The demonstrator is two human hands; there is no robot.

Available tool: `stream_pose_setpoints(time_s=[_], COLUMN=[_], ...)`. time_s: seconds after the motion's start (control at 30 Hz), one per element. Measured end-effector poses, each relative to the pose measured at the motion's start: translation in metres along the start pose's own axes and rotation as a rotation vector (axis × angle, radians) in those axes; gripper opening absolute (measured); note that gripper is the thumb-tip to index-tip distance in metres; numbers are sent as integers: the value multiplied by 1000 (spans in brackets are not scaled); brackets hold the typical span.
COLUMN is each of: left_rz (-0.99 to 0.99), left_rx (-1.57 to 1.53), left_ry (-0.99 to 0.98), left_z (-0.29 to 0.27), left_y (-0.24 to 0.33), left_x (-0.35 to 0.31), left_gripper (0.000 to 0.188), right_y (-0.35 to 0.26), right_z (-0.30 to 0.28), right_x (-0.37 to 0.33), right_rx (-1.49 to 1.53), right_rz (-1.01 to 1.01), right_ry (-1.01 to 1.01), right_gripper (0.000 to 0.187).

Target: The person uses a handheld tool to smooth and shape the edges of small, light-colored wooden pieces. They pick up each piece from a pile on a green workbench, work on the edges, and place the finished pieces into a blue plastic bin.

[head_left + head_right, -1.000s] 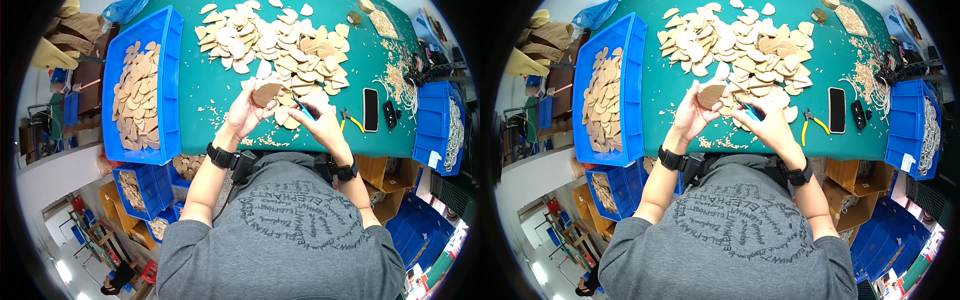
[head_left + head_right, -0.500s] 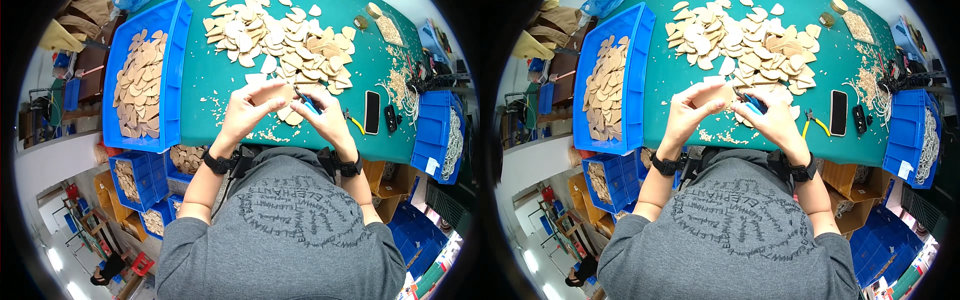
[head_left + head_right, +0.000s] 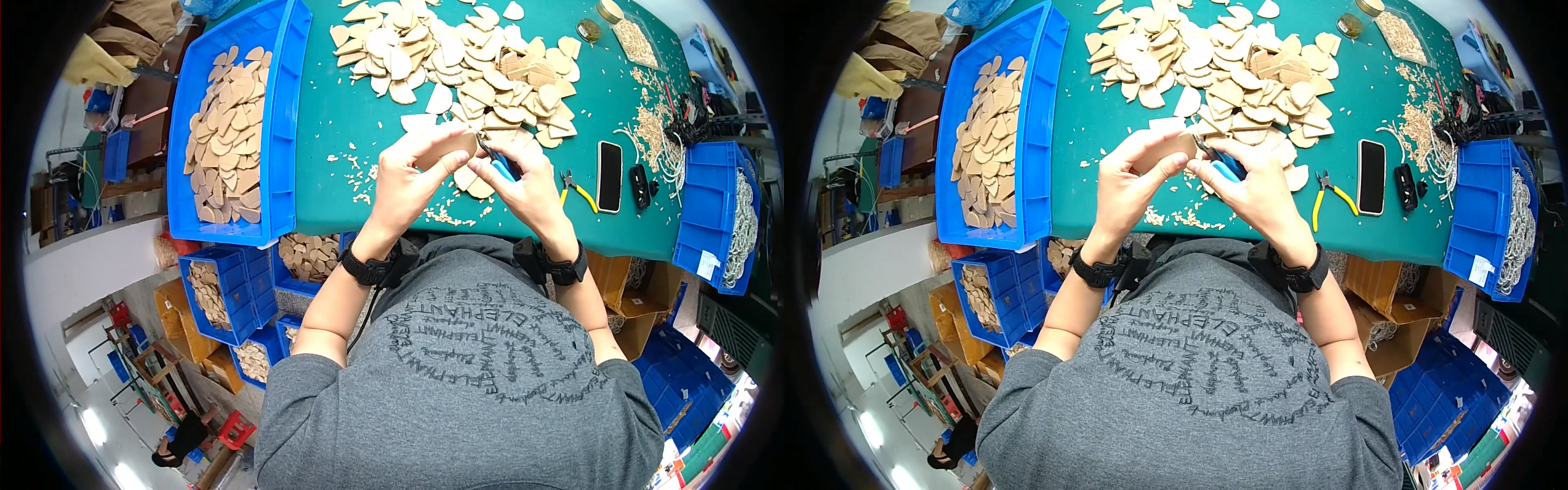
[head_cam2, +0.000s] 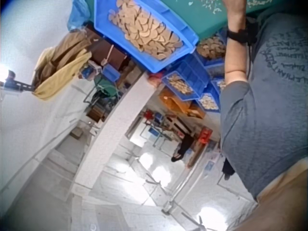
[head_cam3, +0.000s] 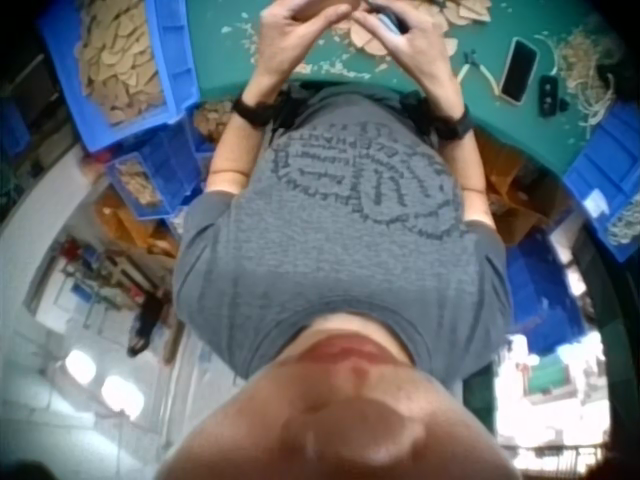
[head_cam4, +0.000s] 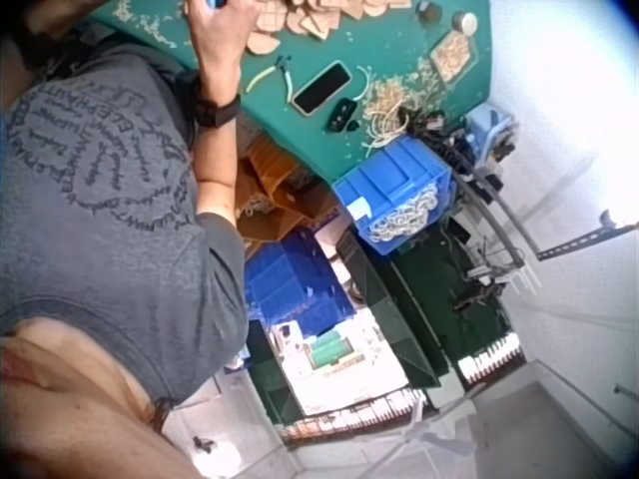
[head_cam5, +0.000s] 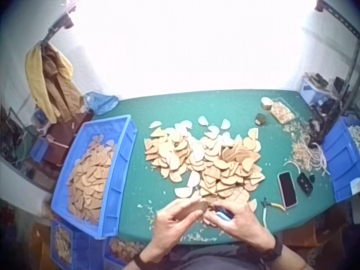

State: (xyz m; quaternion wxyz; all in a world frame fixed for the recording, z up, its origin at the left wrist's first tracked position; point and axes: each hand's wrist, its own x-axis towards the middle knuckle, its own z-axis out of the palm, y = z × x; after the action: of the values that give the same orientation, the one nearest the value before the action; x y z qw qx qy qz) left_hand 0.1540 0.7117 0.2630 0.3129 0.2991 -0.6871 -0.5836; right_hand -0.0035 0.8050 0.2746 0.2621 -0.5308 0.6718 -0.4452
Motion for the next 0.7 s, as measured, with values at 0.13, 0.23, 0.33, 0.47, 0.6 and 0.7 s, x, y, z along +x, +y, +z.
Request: stream_pose_setpoints(time_s=[0.13, 0.23, 0.33, 0.47, 0.6, 0.7], left_rz=[32, -4, -84, -107, 34, 50], left_rx=[50, 16, -78, -42, -158, 325], left_ry=[1, -8, 5, 133, 615, 1183], left_z=[-3, -8, -14, -39, -132, -195], left_y=[-2, -2, -2, -2, -26, -83], left_x=[-1, 0, -1, -3, 11, 21], left_gripper=[30, 29, 30, 32, 55, 88], right_y=[1, 2, 3, 19, 36, 38], right_z=[4, 7, 13, 19, 8, 7], right_x=[1, 2, 3, 1, -1, -4], right_rx=[-19, -36, 40, 277, 260, 292], right_rz=[12, 21, 67, 182, 186, 172], right_ry=[-8, -40, 5, 106, 122, 192], right_gripper=[26, 25, 23, 22, 22, 22])
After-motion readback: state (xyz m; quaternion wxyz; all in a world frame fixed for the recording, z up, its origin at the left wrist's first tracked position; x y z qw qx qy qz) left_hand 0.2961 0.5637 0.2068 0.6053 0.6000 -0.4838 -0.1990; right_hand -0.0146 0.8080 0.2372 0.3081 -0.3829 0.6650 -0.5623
